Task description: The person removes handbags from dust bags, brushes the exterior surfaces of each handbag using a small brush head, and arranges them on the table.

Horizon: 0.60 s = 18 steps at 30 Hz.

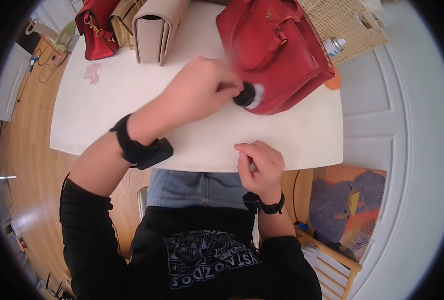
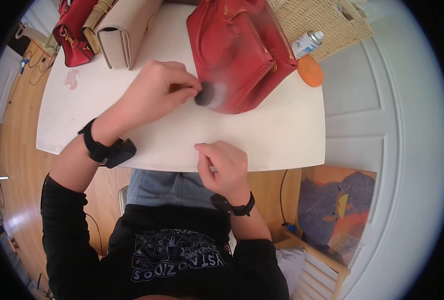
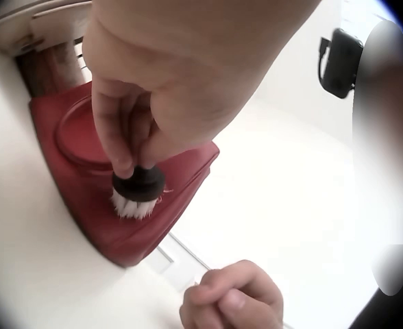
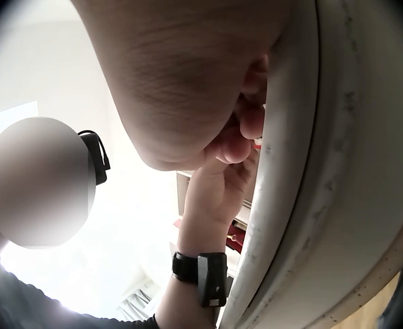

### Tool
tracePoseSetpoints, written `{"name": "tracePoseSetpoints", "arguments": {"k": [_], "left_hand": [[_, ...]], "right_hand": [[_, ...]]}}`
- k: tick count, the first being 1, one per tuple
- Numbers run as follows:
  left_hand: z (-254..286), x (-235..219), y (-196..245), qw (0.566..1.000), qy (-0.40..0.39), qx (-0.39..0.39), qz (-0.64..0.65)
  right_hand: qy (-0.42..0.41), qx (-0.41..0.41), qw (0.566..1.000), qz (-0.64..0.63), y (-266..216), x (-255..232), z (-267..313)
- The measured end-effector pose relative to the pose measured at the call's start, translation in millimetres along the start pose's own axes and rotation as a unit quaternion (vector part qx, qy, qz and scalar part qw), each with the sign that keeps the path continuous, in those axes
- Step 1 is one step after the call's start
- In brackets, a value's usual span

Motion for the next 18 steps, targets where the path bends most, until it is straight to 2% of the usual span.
{"name": "tracePoseSetpoints", "arguments": {"k": [2,3,5,6,8,9,11,15,18], "left_hand": [[4,-5,-7,0.995,-0.091,-0.031,-0.033],[4,-3,-8,0.995,-0.091,-0.033,-0.034],[-1,-12,-2,0.998,0.057,0.011,0.013],[-4,-9,1,0.998,0.059,0.008,0.012],[-11,-12,9,0.99,0.128,0.016,0.056],[-9,-8,8,0.99,0.127,0.016,0.057],[-5,15,1,1.0,-0.028,-0.004,-0.009],[-2,0,-4,0.997,-0.057,0.007,-0.061],[-4,-8,2,0.998,-0.056,0.001,-0.013]], "right_hand": [[0.001,0.0,1.0,-0.005,2,2,2],[0.001,-0.007,1.0,0.002,2,2,3],[-0.003,-0.016,1.0,0.005,4,3,2],[-0.004,-0.015,1.0,0.012,4,3,2],[-0.004,-0.013,1.0,0.019,3,2,1],[-0.003,-0.017,1.0,0.023,2,1,0],[-0.001,-0.021,0.999,0.03,2,-1,-1],[-0.002,-0.025,0.999,0.028,5,2,2],[-0.001,-0.033,0.999,0.037,4,4,1]]}}
Point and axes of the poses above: each hand's wrist, its own z-axis away from the middle knuckle, its own x-axis out of the palm, y = z × x, the point moved 5 cm from there along -z, towards the middle knuckle, and after that the axes turned 3 degrees about -z, right-handed, at the moved point
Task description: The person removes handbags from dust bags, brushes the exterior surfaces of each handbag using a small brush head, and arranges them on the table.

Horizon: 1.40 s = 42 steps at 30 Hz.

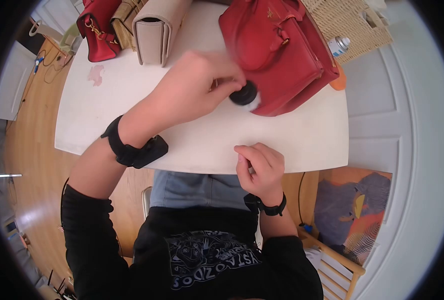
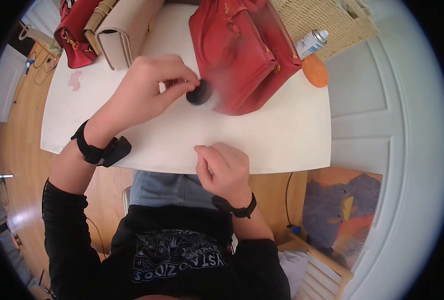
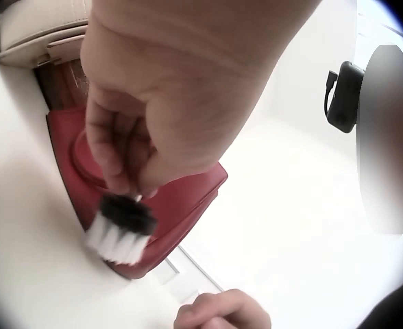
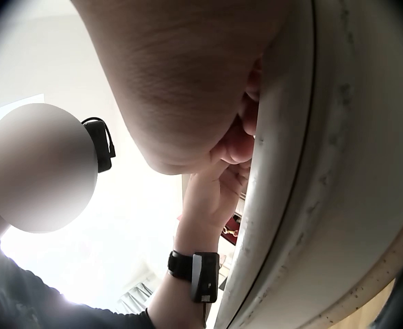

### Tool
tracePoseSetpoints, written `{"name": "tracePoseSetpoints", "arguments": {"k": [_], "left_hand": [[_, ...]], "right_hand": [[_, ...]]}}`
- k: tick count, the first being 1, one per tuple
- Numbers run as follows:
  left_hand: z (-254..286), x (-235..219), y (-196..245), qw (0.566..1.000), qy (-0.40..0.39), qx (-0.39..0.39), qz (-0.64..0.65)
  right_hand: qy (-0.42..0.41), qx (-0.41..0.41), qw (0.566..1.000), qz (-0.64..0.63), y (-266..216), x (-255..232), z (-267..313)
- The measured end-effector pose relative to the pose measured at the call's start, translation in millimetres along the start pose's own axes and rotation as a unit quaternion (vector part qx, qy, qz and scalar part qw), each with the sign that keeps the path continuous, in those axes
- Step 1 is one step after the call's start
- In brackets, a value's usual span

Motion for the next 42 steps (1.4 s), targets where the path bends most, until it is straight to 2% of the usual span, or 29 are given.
{"name": "tracePoseSetpoints", "arguments": {"k": [2,6,8,9,10,12,16,19,28,30,31,33,34,37,39,42], "left_hand": [[-7,-11,6,0.989,0.137,-0.006,0.057],[-15,5,4,0.986,0.137,-0.005,0.099],[-9,27,-10,0.993,0.05,-0.059,0.089],[-6,28,-16,0.985,0.039,-0.109,0.128],[-6,29,-17,0.985,0.033,-0.11,0.128],[-3,29,-22,0.979,0.044,-0.134,0.146],[-2,31,-25,0.974,0.045,-0.13,0.182],[-2,36,-31,0.966,0.026,-0.158,0.201],[4,40,-39,0.92,0.005,-0.181,0.349],[2,29,-39,0.916,0.059,-0.194,0.347],[1,28,-39,0.916,0.058,-0.193,0.347],[0,19,-40,0.9,0.133,-0.156,0.385],[1,21,-40,0.899,0.133,-0.157,0.386],[5,27,-40,0.91,0.124,-0.144,0.369],[5,42,-39,0.955,-0.007,-0.146,0.257],[5,31,-36,0.956,-0.037,-0.157,0.245]], "right_hand": [[-0.003,-0.001,1.0,0.009,1,1,0],[0.001,-0.002,1.0,0.011,1,-2,1],[-0.002,0.001,1.0,0.009,2,-4,-2],[0.001,-0.006,1.0,0.01,2,-4,-2],[0.003,-0.012,1.0,0.008,1,-2,-1],[-0.003,-0.002,1.0,0.014,0,-2,1],[0.003,-0.021,0.999,0.029,1,0,-1],[-0.004,-0.026,0.999,0.039,0,-2,0],[-0.008,-0.031,0.999,0.045,1,1,0],[-0.007,-0.029,0.999,0.042,2,0,0],[-0.007,-0.03,0.999,0.037,2,0,0],[-0.003,-0.034,0.999,0.04,2,1,-1],[-0.002,-0.036,0.998,0.041,1,1,0],[-0.01,-0.033,0.998,0.046,2,4,0],[-0.008,-0.037,0.998,0.046,2,6,0],[-0.007,-0.04,0.998,0.043,2,6,-1]]}}
Point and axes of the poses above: each hand's wrist, its own z-axis away from the middle knuckle, its own x-axis out of the palm, y = z × x, the point moved 5 cm from there along -z, towards the middle knuckle, and after that the axes turned 3 degrees about -z, right-handed, at the moved point
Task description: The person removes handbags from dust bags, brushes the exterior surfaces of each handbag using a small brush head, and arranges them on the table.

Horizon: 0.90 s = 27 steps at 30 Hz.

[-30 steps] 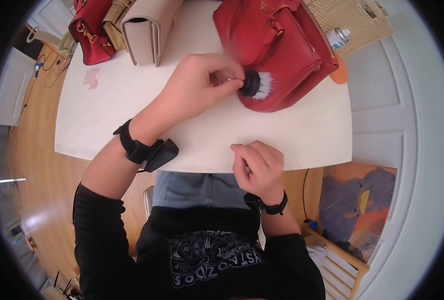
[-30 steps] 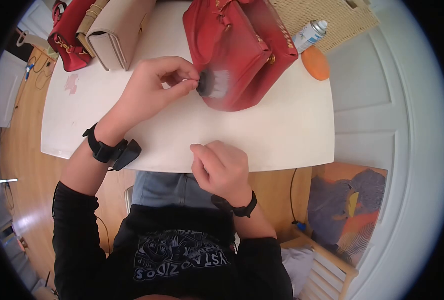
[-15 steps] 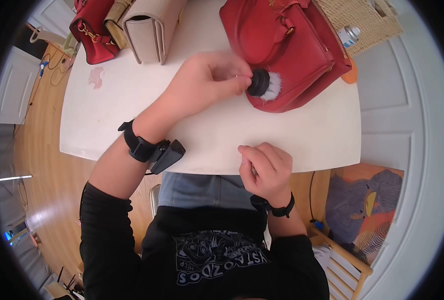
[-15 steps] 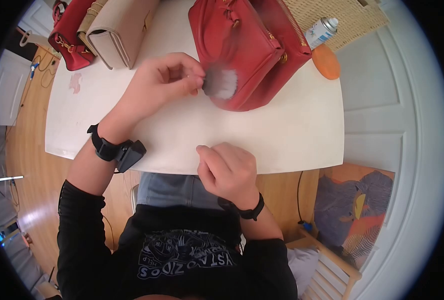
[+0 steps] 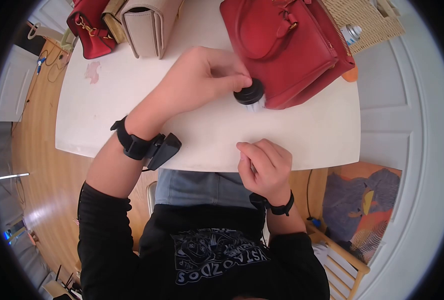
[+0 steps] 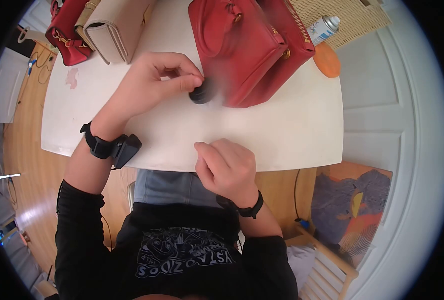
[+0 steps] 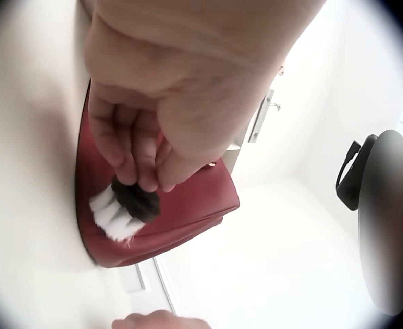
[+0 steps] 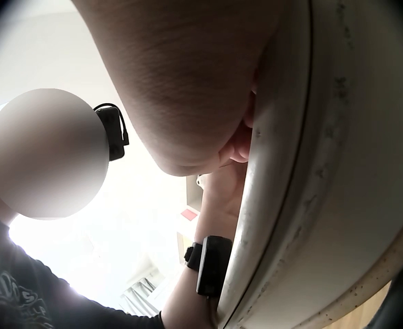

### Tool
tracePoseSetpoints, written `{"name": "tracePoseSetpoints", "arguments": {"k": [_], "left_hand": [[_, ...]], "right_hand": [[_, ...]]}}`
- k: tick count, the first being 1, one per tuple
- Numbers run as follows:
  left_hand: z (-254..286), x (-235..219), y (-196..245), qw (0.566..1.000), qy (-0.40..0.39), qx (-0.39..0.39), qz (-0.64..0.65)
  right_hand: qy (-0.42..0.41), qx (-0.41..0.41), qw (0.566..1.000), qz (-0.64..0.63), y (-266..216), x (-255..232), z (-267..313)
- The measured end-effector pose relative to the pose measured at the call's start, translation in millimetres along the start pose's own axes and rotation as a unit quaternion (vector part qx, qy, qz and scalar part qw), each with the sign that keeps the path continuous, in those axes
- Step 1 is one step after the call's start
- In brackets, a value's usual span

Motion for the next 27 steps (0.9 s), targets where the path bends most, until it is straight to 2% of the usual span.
{"name": "tracePoseSetpoints", "arguments": {"k": [1,3,7,9,10,12,13,15,16,18,19,20,22,24,25,26,27], "left_hand": [[-1,1,-3,1.0,0.0,-0.001,0.001],[-1,-10,0,0.986,0.133,0.08,0.063],[-2,-13,8,0.971,0.182,0.102,0.119],[-3,3,2,0.999,0.031,0.01,-0.014],[-1,0,5,0.999,0.032,0.009,-0.011],[2,-12,13,0.991,0.039,-0.044,-0.123],[1,-12,8,0.991,0.038,-0.043,-0.121],[3,-23,8,0.982,0.175,0.069,0.001],[3,-22,5,0.982,0.176,0.068,0.002],[1,-15,3,0.986,0.134,0.07,0.072],[1,-8,-1,0.998,0.053,0.018,0.017],[2,-7,0,0.998,0.055,0.019,0.016],[2,3,0,0.992,-0.002,-0.014,-0.129],[0,-2,5,0.994,0.025,-0.023,-0.101],[-2,-9,11,0.995,0.092,0.026,0.017],[-2,-15,15,0.976,0.155,0.073,0.135],[-1,-16,17,0.968,0.174,0.085,0.162]], "right_hand": [[0.0,0.002,1.0,-0.003,0,0,0],[-0.006,0.007,1.0,-0.003,0,-2,0],[-0.008,0.01,1.0,-0.004,0,-1,-2],[-0.011,0.009,1.0,0.0,1,0,-1],[-0.012,0.009,1.0,0.005,1,1,0],[-0.013,0.011,1.0,0.005,1,2,0],[-0.012,0.011,1.0,0.005,1,2,-1],[-0.016,0.014,1.0,0.007,0,1,-1],[-0.02,0.015,1.0,0.008,-1,1,-2],[-0.019,0.013,1.0,0.006,0,1,-1],[-0.017,0.011,1.0,0.006,0,1,-1],[-0.016,0.008,1.0,0.005,1,1,-1],[-0.016,0.012,1.0,0.006,2,1,1],[-0.012,0.016,1.0,0.009,-1,-1,-1],[-0.01,0.021,1.0,0.011,-1,-2,-2],[-0.007,0.021,1.0,0.016,0,-2,-2],[-0.006,0.024,1.0,0.013,0,-1,-1]]}}
Point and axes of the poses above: each hand's wrist, its own z-axis away from the middle knuckle, its own x-axis out of the palm, y = z × x, the point moved 5 cm from there along -z, towards the middle knuckle, and after that the axes turned 3 degrees about -z, right-handed, at the moved point
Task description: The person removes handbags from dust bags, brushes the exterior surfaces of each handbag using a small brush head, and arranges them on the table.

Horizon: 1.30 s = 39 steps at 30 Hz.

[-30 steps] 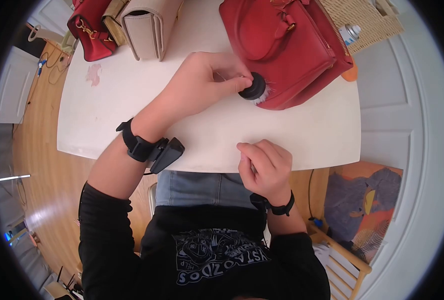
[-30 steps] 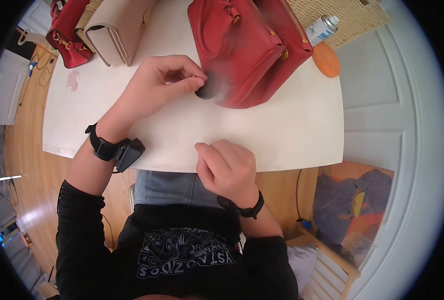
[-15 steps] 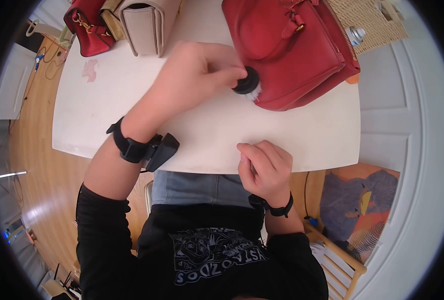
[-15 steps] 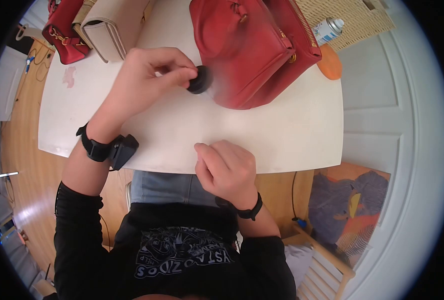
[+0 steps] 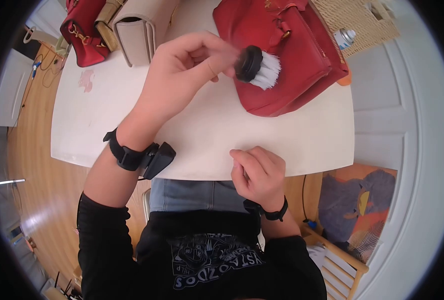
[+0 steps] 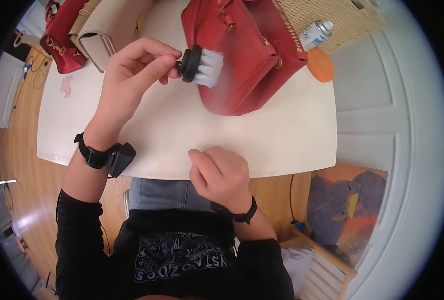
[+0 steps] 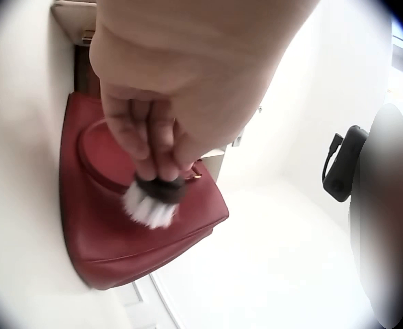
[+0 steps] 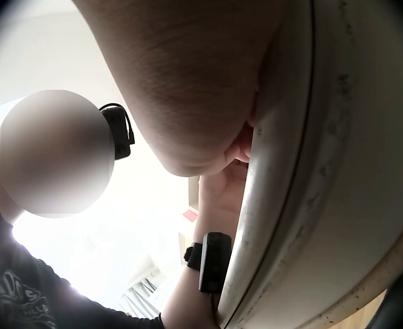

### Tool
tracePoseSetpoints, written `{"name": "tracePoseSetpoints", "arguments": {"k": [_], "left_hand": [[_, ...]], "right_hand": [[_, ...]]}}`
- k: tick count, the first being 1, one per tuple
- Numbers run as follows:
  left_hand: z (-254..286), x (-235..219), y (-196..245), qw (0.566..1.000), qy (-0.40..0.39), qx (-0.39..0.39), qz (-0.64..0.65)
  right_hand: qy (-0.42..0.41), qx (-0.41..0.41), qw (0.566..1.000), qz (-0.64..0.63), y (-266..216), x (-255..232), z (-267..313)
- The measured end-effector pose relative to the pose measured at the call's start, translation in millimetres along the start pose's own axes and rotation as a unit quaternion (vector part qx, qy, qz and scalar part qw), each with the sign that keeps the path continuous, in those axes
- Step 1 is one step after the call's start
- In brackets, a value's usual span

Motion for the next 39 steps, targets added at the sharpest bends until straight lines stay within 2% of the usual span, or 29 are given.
{"name": "tracePoseSetpoints", "arguments": {"k": [1,3,4,5,7,8,12,13,14,15,17,18,19,21,23,25,26,30,32,33,36,39], "left_hand": [[2,1,-1,1.0,-0.002,0.003,0.002],[7,14,-7,0.977,-0.117,0.026,-0.178],[11,19,-12,0.959,-0.167,-0.019,-0.229],[10,20,-10,0.96,-0.162,-0.015,-0.229],[6,14,-6,0.984,-0.101,-0.029,-0.145],[2,8,-6,0.996,-0.061,0.005,-0.059],[1,2,12,0.999,-0.027,0.007,0.035],[4,14,7,0.988,-0.126,-0.018,-0.089],[8,23,-1,0.951,-0.22,-0.045,-0.211],[9,23,-2,0.953,-0.215,-0.042,-0.211],[7,16,-1,0.986,-0.139,-0.024,-0.092],[2,11,6,0.997,-0.077,0.003,-0.009],[-2,10,12,0.997,-0.077,0.004,-0.008],[-7,4,33,0.997,-0.013,0.056,0.042],[-1,16,35,0.997,-0.006,0.079,0.022],[7,33,16,0.98,-0.135,-0.046,-0.138],[10,34,10,0.983,-0.117,-0.055,-0.127],[-15,12,37,0.995,-0.06,-0.042,-0.07],[-27,0,53,0.994,0.059,0.089,-0.022],[-28,1,49,0.994,0.06,0.091,-0.022],[-24,16,29,0.975,-0.07,-0.027,-0.209],[-28,8,29,0.976,-0.039,-0.027,-0.213]], "right_hand": [[-0.001,0.002,1.0,-0.003,0,1,1],[0.001,-0.003,1.0,0.001,0,1,1],[0.002,-0.003,1.0,0.002,-1,1,1],[0.0,-0.009,1.0,0.003,-1,0,1],[-0.01,0.002,1.0,0.0,-1,-1,1],[-0.008,-0.001,1.0,0.002,-2,-1,1],[-0.004,0.0,1.0,0.002,-4,-3,0],[-0.003,-0.002,1.0,0.003,-4,-3,0],[-0.003,-0.007,1.0,0.004,-5,-3,1],[-0.003,-0.008,1.0,0.006,-5,-3,1],[-0.005,-0.01,1.0,0.009,-6,-2,0],[-0.002,-0.006,1.0,0.004,-6,-2,-1],[0.001,-0.002,1.0,0.0,-6,-2,-1],[0.001,-0.001,1.0,0.004,-6,-2,0],[-0.003,-0.005,1.0,0.009,-8,-2,1],[0.007,-0.01,1.0,0.006,-8,-3,-1],[0.006,-0.016,1.0,0.005,-9,-3,-2],[0.001,0.005,1.0,0.005,-8,-1,-1],[-0.003,0.008,1.0,0.009,-9,-1,1],[0.001,0.009,1.0,0.008,-10,-1,1],[0.005,0.002,1.0,0.008,-9,0,-1],[0.006,0.0,1.0,0.008,-9,0,-1]]}}
Point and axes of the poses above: each hand's wrist, its own z-axis away from the middle knuckle, its own x-axis out of the palm, y = z × x, the point moved 5 cm from there along -z, towards the middle knuckle, and after that the axes turned 3 degrees about -z, right-handed, at the moved point
